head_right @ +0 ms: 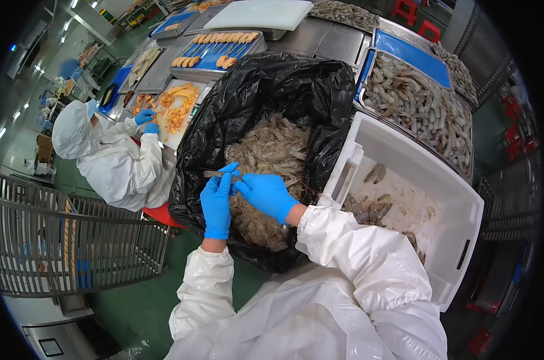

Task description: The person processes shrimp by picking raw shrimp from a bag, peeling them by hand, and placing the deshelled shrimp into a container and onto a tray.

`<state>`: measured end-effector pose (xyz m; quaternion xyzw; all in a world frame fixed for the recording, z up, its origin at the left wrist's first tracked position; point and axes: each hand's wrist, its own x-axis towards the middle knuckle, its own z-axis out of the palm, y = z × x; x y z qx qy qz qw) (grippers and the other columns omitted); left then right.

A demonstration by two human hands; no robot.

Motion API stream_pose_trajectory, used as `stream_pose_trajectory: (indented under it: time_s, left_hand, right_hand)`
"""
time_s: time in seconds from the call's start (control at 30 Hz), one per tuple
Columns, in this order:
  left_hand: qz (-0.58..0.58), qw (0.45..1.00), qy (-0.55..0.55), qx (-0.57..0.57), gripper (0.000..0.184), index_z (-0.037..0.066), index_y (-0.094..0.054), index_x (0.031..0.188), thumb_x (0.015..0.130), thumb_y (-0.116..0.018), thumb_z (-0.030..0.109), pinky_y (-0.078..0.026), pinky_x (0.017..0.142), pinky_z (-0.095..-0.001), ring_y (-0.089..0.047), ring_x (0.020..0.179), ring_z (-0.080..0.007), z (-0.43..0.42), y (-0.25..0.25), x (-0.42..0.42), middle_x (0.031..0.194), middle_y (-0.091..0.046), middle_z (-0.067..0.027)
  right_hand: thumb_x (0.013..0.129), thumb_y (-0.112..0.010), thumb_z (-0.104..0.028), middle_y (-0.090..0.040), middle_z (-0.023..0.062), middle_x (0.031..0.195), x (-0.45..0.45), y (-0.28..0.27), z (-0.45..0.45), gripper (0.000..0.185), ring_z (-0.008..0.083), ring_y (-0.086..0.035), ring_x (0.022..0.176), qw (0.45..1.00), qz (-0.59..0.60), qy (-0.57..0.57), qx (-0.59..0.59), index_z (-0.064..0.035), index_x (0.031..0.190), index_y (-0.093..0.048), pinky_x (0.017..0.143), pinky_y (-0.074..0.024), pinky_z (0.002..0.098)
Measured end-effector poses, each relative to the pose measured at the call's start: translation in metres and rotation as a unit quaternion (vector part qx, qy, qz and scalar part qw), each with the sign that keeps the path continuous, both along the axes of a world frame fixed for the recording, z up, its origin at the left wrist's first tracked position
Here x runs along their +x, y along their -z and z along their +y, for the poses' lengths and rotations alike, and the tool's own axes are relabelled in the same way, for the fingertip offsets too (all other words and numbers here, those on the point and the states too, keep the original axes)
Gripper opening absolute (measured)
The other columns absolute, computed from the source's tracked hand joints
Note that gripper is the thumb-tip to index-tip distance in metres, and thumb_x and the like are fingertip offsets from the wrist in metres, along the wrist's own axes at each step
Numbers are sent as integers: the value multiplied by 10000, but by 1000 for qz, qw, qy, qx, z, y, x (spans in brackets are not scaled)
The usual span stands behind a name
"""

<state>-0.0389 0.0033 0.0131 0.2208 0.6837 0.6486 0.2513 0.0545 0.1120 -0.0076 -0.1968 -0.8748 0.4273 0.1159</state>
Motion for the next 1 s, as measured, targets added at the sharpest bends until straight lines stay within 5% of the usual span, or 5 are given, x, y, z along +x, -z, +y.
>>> stream_pose_trajectory:
  time_s: [0.4, 0.57, 0.63, 0.73, 1.0]
  left_hand:
    - [-371, 923, 6, 98, 387, -12, -608, 1164, 980, -482, 304, -445, 669, -229, -574, 769, -99, 11, 45, -27, 992, -664, -51]
    - [-180, 983, 0, 30, 348, 34, -610, 1194, 982, -484, 280, -426, 681, -222, -544, 793, -75, -3, 35, -31, 985, -642, -18]
    - [-94, 996, 5, 5, 337, 48, -614, 1193, 981, -488, 277, -422, 685, -218, -541, 809, -69, -4, 31, -23, 992, -636, -10]
    - [-28, 999, 15, 14, 325, 50, -617, 1186, 976, -501, 269, -427, 703, -219, -553, 848, -71, 1, 4, -10, 1029, -637, -7]
    - [64, 996, 31, 45, 158, -3, -621, 972, 934, -573, 142, -450, 786, -286, -552, 865, -132, 14, -7, 17, 1066, -639, -79]
  right_hand:
    - [891, -563, -214, -614, 74, 615, 15, -15, 23, 241, 156, -555, 503, 972, 170, 71, -145, -37, 736, -610, 513, -446, 308]
    - [894, -574, -262, -640, 46, 677, 14, -47, 70, 283, 139, -581, 604, 941, 131, 166, -264, -19, 776, -661, 606, -470, 273]
    - [837, -620, -306, -662, 70, 766, 8, -24, 91, 278, 217, -622, 737, 968, -16, 53, 244, -45, 907, -689, 711, -488, 352]
    - [792, -636, -359, -669, 97, 856, 13, -15, 91, 381, 287, -615, 853, 857, 80, 13, 509, -102, 1072, -666, 795, -466, 423]
    - [939, -460, -382, -616, 161, 709, 14, -32, 34, 341, 361, -604, 629, 988, -46, -120, 82, -47, 935, -521, 573, -475, 458]
